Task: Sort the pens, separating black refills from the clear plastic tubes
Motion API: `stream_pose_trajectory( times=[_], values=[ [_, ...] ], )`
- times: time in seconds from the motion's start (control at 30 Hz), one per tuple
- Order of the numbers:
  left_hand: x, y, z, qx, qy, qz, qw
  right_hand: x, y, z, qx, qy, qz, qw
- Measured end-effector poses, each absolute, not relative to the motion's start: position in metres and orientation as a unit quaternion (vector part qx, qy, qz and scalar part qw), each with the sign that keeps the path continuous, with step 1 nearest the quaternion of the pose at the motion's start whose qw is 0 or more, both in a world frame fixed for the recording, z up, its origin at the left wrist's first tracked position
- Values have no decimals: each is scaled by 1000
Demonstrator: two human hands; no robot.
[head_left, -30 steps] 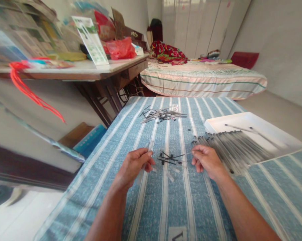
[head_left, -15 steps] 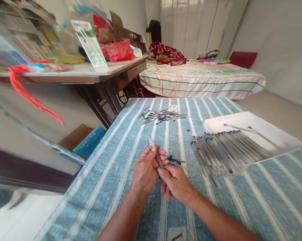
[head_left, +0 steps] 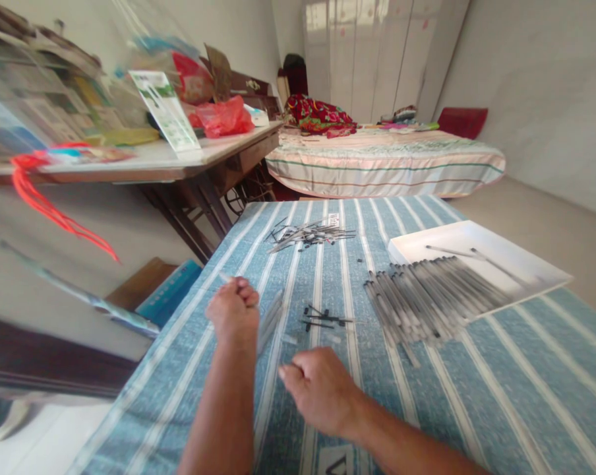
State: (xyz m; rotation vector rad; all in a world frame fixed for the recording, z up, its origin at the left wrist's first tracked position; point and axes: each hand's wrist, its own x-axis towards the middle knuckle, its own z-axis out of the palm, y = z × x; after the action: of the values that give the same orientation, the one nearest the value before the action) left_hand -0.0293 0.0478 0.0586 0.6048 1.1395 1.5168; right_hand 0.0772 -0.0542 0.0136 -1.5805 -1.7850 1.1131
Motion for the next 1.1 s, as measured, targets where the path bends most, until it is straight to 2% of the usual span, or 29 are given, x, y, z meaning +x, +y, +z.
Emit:
stream_pose_trajectory(
  times=[0.07,0.1,0.17,0.23,0.33,0.43,0.6,0.77,0.87,0.97,1.03,1.1],
  values=[
    [-38,54,61,285,494,655,496,80,-61,8,-620,-699,296,199],
    [-40,55,60,350,525,615,473,81,-62,7,-636,-704,261,177],
    [-39,54,51,481,598,496,405,83,-60,7,-658,-701,225,155],
    [-37,49,38,579,670,363,289,87,-55,10,-668,-697,205,162],
    [-35,42,26,649,726,191,121,101,-53,16,-681,-692,167,172],
    [-36,36,23,669,737,82,46,133,-60,17,-724,-670,100,129],
    [-41,32,23,685,727,43,28,197,-83,3,-808,-589,11,6],
    [-36,31,21,691,714,112,0,216,-95,-7,-805,-592,37,-24],
    [-20,21,22,721,652,215,94,207,-95,-6,-805,-591,49,17],
    [4,2,21,709,546,278,348,188,-92,-2,-767,-620,113,121],
    [20,-10,19,629,484,305,526,172,-89,2,-731,-628,173,206],
    [30,-18,16,524,439,341,646,157,-83,5,-696,-619,232,280]
  ],
)
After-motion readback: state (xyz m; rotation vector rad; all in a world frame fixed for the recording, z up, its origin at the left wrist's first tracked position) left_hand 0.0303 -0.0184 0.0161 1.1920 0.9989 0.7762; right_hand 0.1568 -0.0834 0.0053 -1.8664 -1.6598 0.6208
